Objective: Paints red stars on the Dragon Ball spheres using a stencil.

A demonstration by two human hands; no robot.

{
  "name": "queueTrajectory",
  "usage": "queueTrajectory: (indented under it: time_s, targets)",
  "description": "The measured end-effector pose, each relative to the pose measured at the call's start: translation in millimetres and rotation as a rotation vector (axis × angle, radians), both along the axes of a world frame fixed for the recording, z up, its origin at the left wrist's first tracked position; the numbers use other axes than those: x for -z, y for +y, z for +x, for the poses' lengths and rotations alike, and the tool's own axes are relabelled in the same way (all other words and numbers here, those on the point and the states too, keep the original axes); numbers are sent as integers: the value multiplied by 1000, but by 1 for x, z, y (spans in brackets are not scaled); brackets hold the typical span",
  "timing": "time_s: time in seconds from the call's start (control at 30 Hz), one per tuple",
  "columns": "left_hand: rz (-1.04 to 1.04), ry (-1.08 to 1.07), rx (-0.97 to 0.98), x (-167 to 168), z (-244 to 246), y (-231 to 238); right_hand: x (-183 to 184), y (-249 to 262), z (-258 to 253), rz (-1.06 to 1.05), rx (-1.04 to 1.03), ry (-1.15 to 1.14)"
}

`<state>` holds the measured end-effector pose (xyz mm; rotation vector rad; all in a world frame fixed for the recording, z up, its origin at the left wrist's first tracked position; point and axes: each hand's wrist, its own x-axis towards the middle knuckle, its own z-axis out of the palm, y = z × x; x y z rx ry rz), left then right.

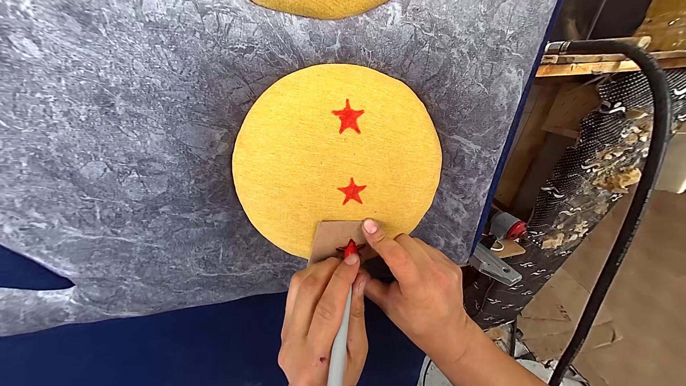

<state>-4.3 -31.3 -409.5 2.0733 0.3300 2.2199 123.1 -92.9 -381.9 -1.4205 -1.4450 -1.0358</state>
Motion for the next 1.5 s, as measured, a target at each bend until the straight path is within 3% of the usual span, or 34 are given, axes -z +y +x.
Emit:
queueTrajectory:
  time_s: [1.5]
  targets:
    - [5,47,12,2,-7,2,1,0,0,0,-6,-1]
